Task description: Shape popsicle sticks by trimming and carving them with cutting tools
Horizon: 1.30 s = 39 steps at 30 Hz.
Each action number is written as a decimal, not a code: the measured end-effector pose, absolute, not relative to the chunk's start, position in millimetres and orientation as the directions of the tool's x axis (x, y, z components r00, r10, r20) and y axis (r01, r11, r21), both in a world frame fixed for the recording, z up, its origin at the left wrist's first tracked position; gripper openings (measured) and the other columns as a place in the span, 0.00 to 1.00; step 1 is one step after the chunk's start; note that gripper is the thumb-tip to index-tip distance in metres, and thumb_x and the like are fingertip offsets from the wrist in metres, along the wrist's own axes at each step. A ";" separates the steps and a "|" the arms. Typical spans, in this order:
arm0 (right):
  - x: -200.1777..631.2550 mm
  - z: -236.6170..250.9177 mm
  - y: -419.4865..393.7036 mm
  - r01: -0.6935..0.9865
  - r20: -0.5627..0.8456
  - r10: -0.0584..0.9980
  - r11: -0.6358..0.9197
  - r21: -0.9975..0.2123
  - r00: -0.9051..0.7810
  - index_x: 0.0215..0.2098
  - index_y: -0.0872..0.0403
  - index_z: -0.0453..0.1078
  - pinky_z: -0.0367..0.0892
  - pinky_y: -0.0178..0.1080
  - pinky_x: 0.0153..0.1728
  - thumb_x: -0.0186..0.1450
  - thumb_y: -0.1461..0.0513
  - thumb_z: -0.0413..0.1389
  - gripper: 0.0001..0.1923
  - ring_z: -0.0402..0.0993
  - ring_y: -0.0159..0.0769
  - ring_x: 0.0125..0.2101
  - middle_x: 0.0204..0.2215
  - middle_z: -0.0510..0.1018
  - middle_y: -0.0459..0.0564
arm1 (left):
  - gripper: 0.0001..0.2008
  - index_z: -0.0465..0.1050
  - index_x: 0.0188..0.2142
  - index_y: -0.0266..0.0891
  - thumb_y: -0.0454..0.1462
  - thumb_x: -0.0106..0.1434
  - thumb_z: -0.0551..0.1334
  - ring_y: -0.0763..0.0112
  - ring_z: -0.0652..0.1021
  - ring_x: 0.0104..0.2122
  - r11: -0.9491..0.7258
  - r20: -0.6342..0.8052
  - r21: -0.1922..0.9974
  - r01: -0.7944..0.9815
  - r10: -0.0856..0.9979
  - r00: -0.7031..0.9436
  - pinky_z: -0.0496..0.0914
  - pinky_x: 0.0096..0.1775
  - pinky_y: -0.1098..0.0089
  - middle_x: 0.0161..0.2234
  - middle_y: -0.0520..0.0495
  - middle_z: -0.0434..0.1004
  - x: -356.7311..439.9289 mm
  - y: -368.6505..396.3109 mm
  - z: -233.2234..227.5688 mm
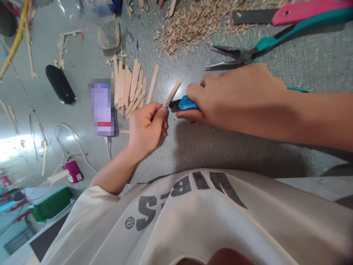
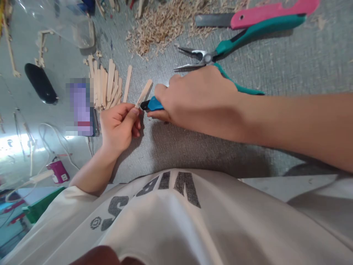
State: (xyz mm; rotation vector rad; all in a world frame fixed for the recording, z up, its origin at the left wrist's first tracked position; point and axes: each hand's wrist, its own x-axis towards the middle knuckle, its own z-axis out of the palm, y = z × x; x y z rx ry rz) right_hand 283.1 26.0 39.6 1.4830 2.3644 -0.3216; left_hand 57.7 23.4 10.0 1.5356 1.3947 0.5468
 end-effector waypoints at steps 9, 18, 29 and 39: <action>296.8 39.0 39.9 0.851 -0.400 0.771 0.522 -0.049 -0.496 0.52 0.51 0.75 0.68 0.48 0.34 0.78 0.35 0.32 0.40 0.82 0.56 0.35 0.39 0.83 0.59 | 0.13 0.75 0.30 0.42 0.38 0.73 0.63 0.77 0.68 0.14 0.091 -0.263 0.848 0.523 0.928 0.265 0.65 0.21 0.73 0.19 0.56 0.74 58.7 24.5 17.0; 296.9 32.5 54.0 0.868 -0.404 0.779 0.487 -0.093 -0.480 0.36 0.49 0.76 0.69 0.48 0.34 0.75 0.32 0.34 0.41 0.81 0.55 0.34 0.29 0.80 0.55 | 0.14 0.74 0.32 0.42 0.41 0.75 0.63 0.78 0.69 0.14 0.117 -0.285 0.845 0.521 0.924 0.255 0.63 0.19 0.72 0.19 0.57 0.73 58.0 27.2 14.6; 290.0 36.9 36.9 0.862 -0.348 0.801 0.504 -0.049 -0.487 0.52 0.54 0.71 0.68 0.47 0.28 0.79 0.36 0.35 0.37 0.86 0.62 0.37 0.38 0.83 0.60 | 0.14 0.75 0.34 0.42 0.44 0.77 0.63 0.77 0.72 0.17 0.096 -0.226 0.882 0.462 0.945 0.235 0.67 0.22 0.74 0.21 0.56 0.75 62.4 17.1 11.2; 289.7 37.2 28.6 0.910 -0.356 0.846 0.415 -0.028 -0.397 0.56 0.54 0.71 0.68 0.45 0.31 0.78 0.37 0.28 0.41 0.85 0.60 0.38 0.44 0.84 0.67 | 0.15 0.75 0.33 0.41 0.43 0.78 0.63 0.77 0.76 0.21 0.049 -0.170 0.883 0.467 0.960 0.221 0.69 0.26 0.74 0.22 0.54 0.77 62.7 13.6 6.6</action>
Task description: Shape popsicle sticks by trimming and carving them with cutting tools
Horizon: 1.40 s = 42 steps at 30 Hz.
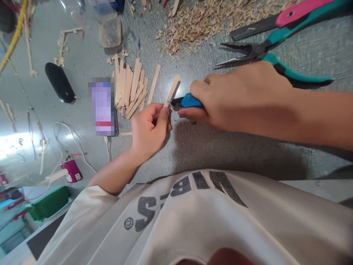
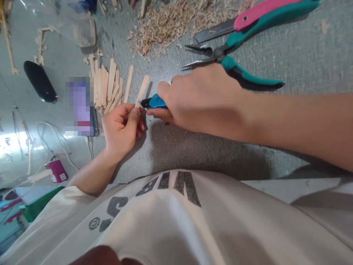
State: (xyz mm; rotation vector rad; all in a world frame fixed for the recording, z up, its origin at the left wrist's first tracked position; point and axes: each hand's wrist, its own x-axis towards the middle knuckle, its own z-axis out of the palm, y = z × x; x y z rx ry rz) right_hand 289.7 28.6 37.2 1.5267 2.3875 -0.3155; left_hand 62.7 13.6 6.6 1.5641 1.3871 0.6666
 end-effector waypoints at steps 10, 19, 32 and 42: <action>291.6 30.7 36.6 0.900 -0.362 0.828 0.427 -0.091 -0.429 0.52 0.53 0.71 0.47 0.42 0.26 0.78 0.34 0.36 0.38 0.82 0.58 0.36 0.42 0.84 0.65 | 0.14 0.77 0.36 0.40 0.44 0.77 0.64 0.79 0.73 0.16 0.096 -0.185 0.916 0.389 0.963 0.198 0.65 0.20 0.77 0.21 0.55 0.78 64.8 13.6 6.6; 298.4 20.7 36.1 0.885 -0.279 0.845 0.401 -0.235 -0.457 0.43 0.51 0.67 0.37 0.42 0.33 0.76 0.33 0.41 0.33 0.62 0.37 0.25 0.33 0.75 0.55 | 0.15 0.77 0.36 0.40 0.45 0.77 0.64 0.79 0.74 0.17 0.060 -0.158 0.913 0.404 0.965 0.211 0.67 0.21 0.77 0.21 0.55 0.78 63.6 12.4 2.1; 288.3 37.9 39.7 0.929 -0.430 0.824 0.339 -0.149 -0.370 0.52 0.54 0.71 0.63 0.45 0.32 0.78 0.35 0.36 0.37 0.84 0.64 0.40 0.43 0.83 0.67 | 0.17 0.78 0.38 0.39 0.50 0.76 0.66 0.78 0.74 0.16 0.141 -0.218 0.921 0.364 0.959 0.180 0.66 0.19 0.77 0.21 0.54 0.78 64.4 13.2 6.2; 289.3 36.2 38.5 0.908 -0.416 0.816 0.414 -0.064 -0.401 0.53 0.51 0.72 0.61 0.44 0.30 0.78 0.35 0.33 0.37 0.83 0.59 0.38 0.43 0.85 0.63 | 0.17 0.78 0.37 0.39 0.47 0.78 0.63 0.78 0.74 0.17 0.087 -0.178 0.917 0.389 0.963 0.205 0.67 0.21 0.76 0.22 0.54 0.79 61.3 12.3 1.8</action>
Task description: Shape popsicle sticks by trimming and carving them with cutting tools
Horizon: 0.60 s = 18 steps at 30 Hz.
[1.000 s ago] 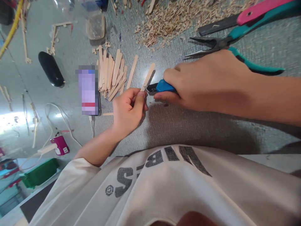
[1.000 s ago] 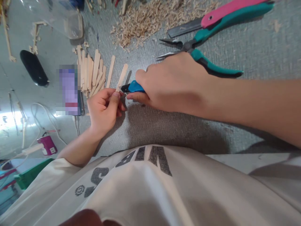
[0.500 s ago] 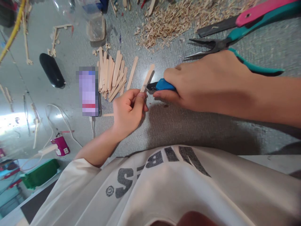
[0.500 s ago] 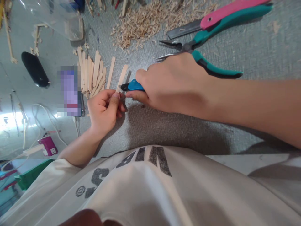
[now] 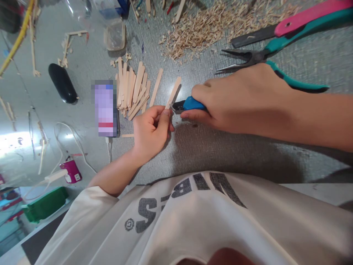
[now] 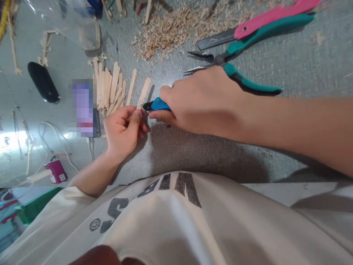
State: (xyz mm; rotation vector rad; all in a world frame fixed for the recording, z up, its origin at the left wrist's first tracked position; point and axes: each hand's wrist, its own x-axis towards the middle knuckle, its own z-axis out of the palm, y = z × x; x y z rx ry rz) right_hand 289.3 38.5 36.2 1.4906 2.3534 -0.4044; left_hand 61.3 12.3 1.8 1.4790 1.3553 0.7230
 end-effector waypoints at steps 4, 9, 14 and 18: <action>288.1 40.6 39.2 0.929 -0.453 0.819 0.363 -0.069 -0.354 0.51 0.50 0.71 0.56 0.43 0.28 0.78 0.35 0.35 0.36 0.83 0.58 0.38 0.43 0.85 0.62 | 0.17 0.78 0.34 0.39 0.47 0.77 0.64 0.78 0.75 0.19 0.024 -0.122 0.912 0.410 0.969 0.216 0.69 0.24 0.76 0.22 0.53 0.79 61.3 12.3 2.4; 293.4 34.3 41.4 0.939 -0.396 0.865 0.210 -0.274 -0.309 0.46 0.52 0.68 0.48 0.44 0.31 0.77 0.35 0.40 0.32 0.78 0.53 0.34 0.35 0.79 0.62 | 0.15 0.79 0.35 0.39 0.46 0.76 0.65 0.78 0.73 0.16 0.118 -0.201 0.911 0.394 0.963 0.177 0.67 0.20 0.76 0.21 0.54 0.79 63.2 12.8 5.3; 296.6 31.2 40.8 0.900 -0.330 0.884 0.191 -0.392 -0.331 0.34 0.50 0.57 0.39 0.43 0.33 0.74 0.37 0.52 0.28 0.66 0.40 0.27 0.28 0.69 0.52 | 0.17 0.79 0.38 0.40 0.51 0.75 0.66 0.77 0.73 0.16 0.178 -0.248 0.914 0.365 0.957 0.153 0.67 0.19 0.76 0.21 0.54 0.78 63.9 13.3 6.8; 295.8 48.0 41.4 0.766 -0.346 0.856 0.086 -0.637 -0.384 0.31 0.50 0.55 0.45 0.43 0.32 0.80 0.49 0.48 0.22 0.62 0.37 0.25 0.21 0.66 0.47 | 0.17 0.78 0.38 0.40 0.50 0.76 0.64 0.78 0.74 0.17 0.154 -0.232 0.912 0.380 0.958 0.169 0.67 0.21 0.76 0.22 0.53 0.79 63.5 14.0 6.2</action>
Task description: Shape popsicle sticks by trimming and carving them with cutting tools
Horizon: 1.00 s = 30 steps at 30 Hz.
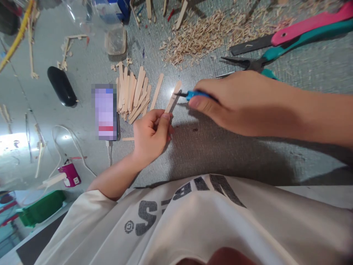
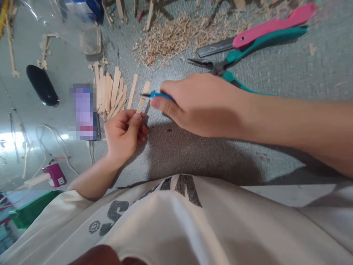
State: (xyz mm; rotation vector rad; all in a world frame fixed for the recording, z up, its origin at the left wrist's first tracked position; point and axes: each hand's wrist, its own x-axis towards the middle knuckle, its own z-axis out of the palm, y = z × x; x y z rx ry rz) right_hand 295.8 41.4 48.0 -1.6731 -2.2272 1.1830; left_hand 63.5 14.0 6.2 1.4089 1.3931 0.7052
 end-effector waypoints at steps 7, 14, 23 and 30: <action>295.2 24.9 42.3 0.394 -0.306 0.803 -0.098 -0.914 -0.511 0.36 0.51 0.69 0.63 0.37 0.26 0.76 0.62 0.51 0.10 0.75 0.32 0.22 0.25 0.80 0.44 | 0.15 0.76 0.35 0.40 0.46 0.77 0.63 0.76 0.74 0.19 0.112 -0.221 0.893 0.437 0.953 0.207 0.68 0.24 0.74 0.22 0.54 0.78 61.9 15.4 7.7; 295.8 19.7 36.9 0.263 -0.339 0.765 -0.227 -0.938 -0.547 0.43 0.49 0.67 0.66 0.35 0.24 0.74 0.64 0.53 0.03 0.77 0.33 0.23 0.23 0.79 0.40 | 0.18 0.77 0.38 0.42 0.52 0.78 0.61 0.76 0.74 0.18 0.104 -0.206 0.912 0.396 0.953 0.224 0.69 0.24 0.73 0.23 0.54 0.79 62.1 12.8 6.3; 290.0 26.1 27.8 0.249 -0.162 0.775 -0.006 -0.969 -0.611 0.27 0.51 0.68 0.59 0.38 0.26 0.78 0.59 0.52 0.20 0.67 0.30 0.21 0.20 0.74 0.43 | 0.18 0.80 0.42 0.41 0.48 0.80 0.57 0.73 0.79 0.23 -0.312 0.136 0.767 0.561 0.933 0.334 0.73 0.31 0.71 0.23 0.52 0.80 60.4 0.6 12.9; 287.8 22.2 20.6 0.156 -0.107 0.797 -0.017 -0.988 -0.595 0.31 0.51 0.69 0.61 0.36 0.26 0.77 0.63 0.50 0.16 0.69 0.29 0.21 0.20 0.76 0.41 | 0.19 0.79 0.43 0.42 0.51 0.80 0.57 0.74 0.79 0.21 -0.177 0.031 0.867 0.466 0.952 0.303 0.73 0.29 0.72 0.24 0.52 0.82 63.5 -6.1 8.9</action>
